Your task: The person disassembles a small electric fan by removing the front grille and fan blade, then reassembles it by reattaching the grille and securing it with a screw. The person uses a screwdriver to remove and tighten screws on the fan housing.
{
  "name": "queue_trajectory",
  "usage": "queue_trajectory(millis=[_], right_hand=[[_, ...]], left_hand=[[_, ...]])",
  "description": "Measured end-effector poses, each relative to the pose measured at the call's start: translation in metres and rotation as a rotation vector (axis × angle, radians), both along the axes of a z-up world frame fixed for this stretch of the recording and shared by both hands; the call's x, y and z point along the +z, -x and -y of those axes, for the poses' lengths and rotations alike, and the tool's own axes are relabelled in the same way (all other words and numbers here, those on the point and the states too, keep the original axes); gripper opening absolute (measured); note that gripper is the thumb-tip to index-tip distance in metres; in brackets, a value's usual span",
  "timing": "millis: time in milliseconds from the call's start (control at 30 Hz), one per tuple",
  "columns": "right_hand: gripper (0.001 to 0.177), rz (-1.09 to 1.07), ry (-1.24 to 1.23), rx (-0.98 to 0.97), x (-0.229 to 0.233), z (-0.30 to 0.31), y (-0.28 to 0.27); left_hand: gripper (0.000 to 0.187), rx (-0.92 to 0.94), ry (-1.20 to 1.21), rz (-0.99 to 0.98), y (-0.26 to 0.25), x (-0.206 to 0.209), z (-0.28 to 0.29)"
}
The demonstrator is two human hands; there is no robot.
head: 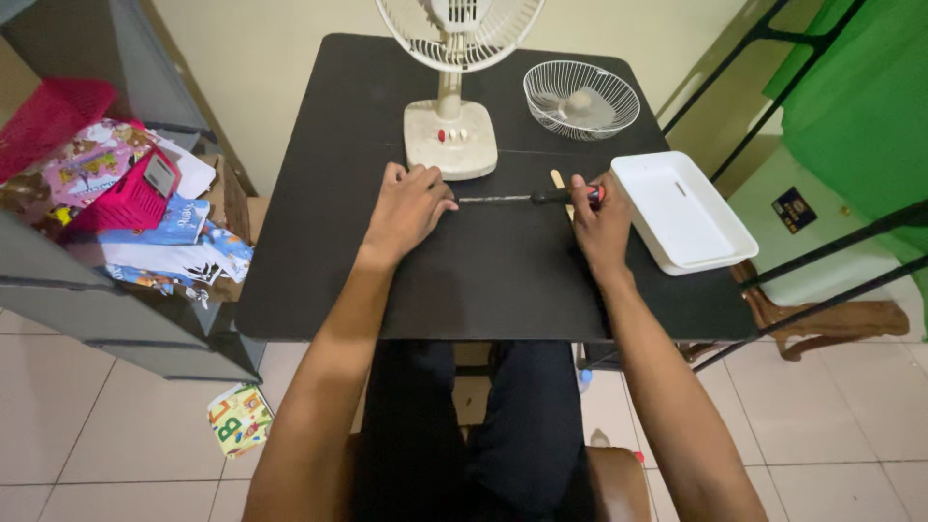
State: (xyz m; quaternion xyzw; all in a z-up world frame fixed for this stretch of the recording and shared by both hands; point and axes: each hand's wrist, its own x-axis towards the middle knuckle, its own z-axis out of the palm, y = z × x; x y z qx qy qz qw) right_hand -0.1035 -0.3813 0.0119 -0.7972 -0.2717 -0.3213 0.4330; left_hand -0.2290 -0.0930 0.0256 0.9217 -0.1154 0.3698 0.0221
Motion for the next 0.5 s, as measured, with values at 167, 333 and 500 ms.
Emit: queue_trajectory(millis=[167,333,500], right_hand=[[0.048,-0.058,-0.018,0.077,0.009,0.000,0.005],[0.048,-0.132,-0.084,0.052,0.012,-0.002,0.006],[0.064,-0.179,-0.126,0.050,0.006,0.000,0.000]], left_hand=[[0.013,0.010,-0.033,0.066,0.001,0.000,-0.003],[0.013,0.006,-0.096,0.076,-0.002,-0.003,-0.003],[0.018,0.008,-0.146,0.095,-0.004,-0.004,-0.002]])
